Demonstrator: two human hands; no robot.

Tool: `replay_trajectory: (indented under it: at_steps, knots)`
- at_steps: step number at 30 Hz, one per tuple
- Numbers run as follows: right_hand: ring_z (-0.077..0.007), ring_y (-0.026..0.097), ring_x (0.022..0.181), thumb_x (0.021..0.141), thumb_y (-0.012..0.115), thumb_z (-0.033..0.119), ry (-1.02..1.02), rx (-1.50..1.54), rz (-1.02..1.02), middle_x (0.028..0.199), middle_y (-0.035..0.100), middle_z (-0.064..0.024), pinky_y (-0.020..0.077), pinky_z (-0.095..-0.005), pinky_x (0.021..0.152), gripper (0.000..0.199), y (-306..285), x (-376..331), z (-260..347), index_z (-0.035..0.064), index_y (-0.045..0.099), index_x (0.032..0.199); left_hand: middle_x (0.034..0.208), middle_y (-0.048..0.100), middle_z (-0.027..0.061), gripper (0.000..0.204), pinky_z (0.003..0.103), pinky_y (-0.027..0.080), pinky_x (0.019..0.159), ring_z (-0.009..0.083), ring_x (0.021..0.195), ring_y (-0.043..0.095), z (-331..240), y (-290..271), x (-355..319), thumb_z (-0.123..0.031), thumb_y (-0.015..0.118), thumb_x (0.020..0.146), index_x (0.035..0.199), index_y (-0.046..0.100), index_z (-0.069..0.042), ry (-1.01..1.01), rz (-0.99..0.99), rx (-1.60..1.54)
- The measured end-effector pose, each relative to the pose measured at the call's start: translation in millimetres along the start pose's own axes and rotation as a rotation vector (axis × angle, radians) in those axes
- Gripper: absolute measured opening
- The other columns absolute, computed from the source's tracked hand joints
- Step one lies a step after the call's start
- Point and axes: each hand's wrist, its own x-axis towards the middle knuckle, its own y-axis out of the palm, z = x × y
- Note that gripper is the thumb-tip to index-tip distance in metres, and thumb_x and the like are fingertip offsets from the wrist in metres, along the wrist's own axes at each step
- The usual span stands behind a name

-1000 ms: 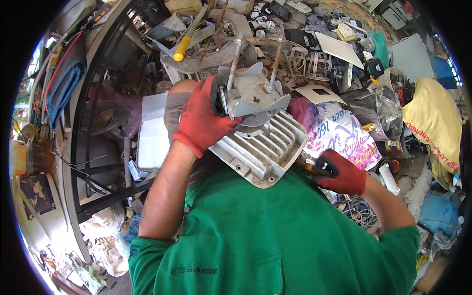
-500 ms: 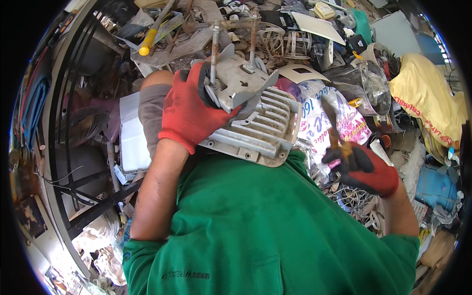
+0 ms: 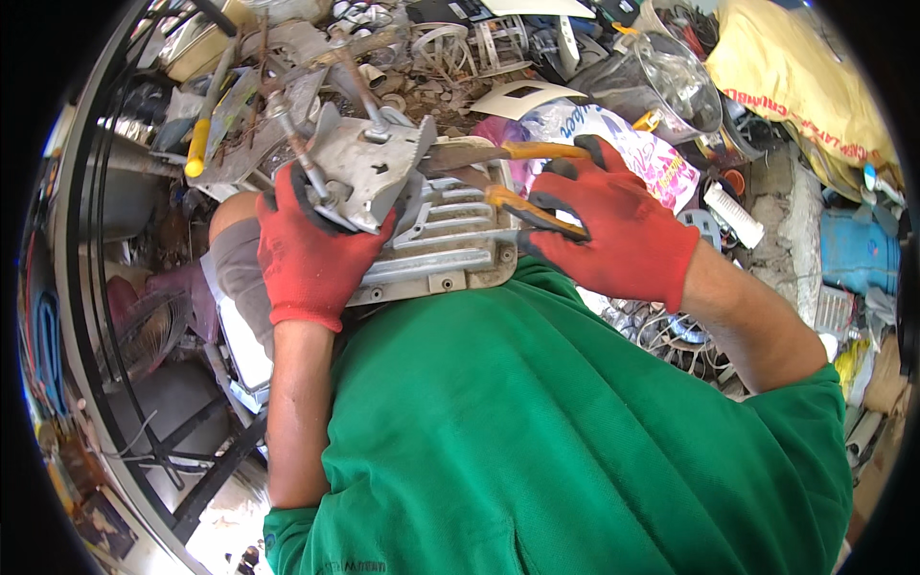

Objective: The person disassembles a metal housing by removing screws with a screwdriver and prying off a metal plate with pliers while sitting in a cluttered outdoor workspace.

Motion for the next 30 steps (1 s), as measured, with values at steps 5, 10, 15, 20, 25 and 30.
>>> replay_trajectory:
  at_steps: [5, 10, 15, 20, 25, 30]
  knots:
    - [-0.0511, 0.055, 0.119, 0.085, 0.074, 0.038, 0.129, 0.025, 0.094, 0.116, 0.063, -0.0307, 0.0305, -0.058, 0.117, 0.048, 4.6, 3.7, 22.8, 0.009, 0.066, 0.122, 0.124, 0.056, 0.0269, 0.105, 0.05, 0.054, 0.094, 0.0441, 0.113, 0.062, 13.0, 7.4, 0.1, -0.041, 0.096, 0.059, 0.143, 0.044, -0.004, -0.009, -0.01, 0.038]
    - [-0.0548, 0.048, 0.13, 0.086, 0.07, 0.048, 0.21, 0.073, 0.276, 0.127, 0.057, -0.0391, 0.0234, -0.0596, 0.122, 0.058, 1.6, 2.8, 28.6, 0.0115, 0.064, 0.131, 0.124, 0.056, 0.0262, 0.108, 0.05, 0.053, 0.095, 0.0434, 0.113, 0.062, 13.2, 12.0, -0.1, -0.044, 0.096, 0.059, 0.144, 0.043, -0.003, -0.015, -0.016, 0.041]
    - [-0.0466, 0.05, 0.132, 0.088, 0.065, 0.049, 0.192, 0.002, 0.273, 0.125, 0.062, -0.0289, 0.0219, -0.0567, 0.124, 0.063, 6.1, -2.9, 31.0, 0.0118, 0.061, 0.139, 0.124, 0.056, 0.0256, 0.108, 0.05, 0.053, 0.094, 0.0431, 0.113, 0.062, 12.4, 11.2, -1.1, -0.044, 0.096, 0.058, 0.143, 0.044, -0.003, -0.005, -0.017, 0.028]
    - [-0.0566, 0.039, 0.136, 0.085, 0.069, 0.046, 0.212, -0.104, 0.174, 0.136, 0.056, -0.0261, 0.0339, -0.0615, 0.116, 0.061, 22.7, -6.8, 27.4, 0.0153, 0.061, 0.137, 0.124, 0.056, 0.0246, 0.107, 0.05, 0.053, 0.094, 0.0426, 0.114, 0.061, 14.6, 14.7, -5.2, -0.044, 0.097, 0.057, 0.142, 0.045, -0.004, 0.01, -0.056, 0.068]
    - [-0.0454, 0.051, 0.127, 0.083, 0.068, 0.034, 0.093, 0.027, 0.185, 0.123, 0.065, -0.0223, 0.0453, -0.0546, 0.106, 0.053, 25.9, -2.9, 2.7, 0.0104, 0.062, 0.13, 0.125, 0.056, 0.0232, 0.104, 0.049, 0.052, 0.096, 0.0417, 0.115, 0.06, 5.6, 12.8, -7.6, -0.042, 0.097, 0.057, 0.139, 0.047, -0.005, -0.02, -0.008, 0.038]
    - [-0.0287, 0.068, 0.1, 0.096, 0.062, 0.025, 0.297, 0.85, 0.389, 0.109, 0.069, -0.0116, 0.0573, -0.043, 0.088, 0.038, -31.0, -14.9, -13.0, 0.0033, 0.06, 0.127, 0.124, 0.055, 0.0238, 0.105, 0.049, 0.053, 0.095, 0.042, 0.115, 0.059, 17.4, 16.9, -8.7, -0.04, 0.098, 0.057, 0.14, 0.046, -0.004, 0.004, -0.047, 0.039]
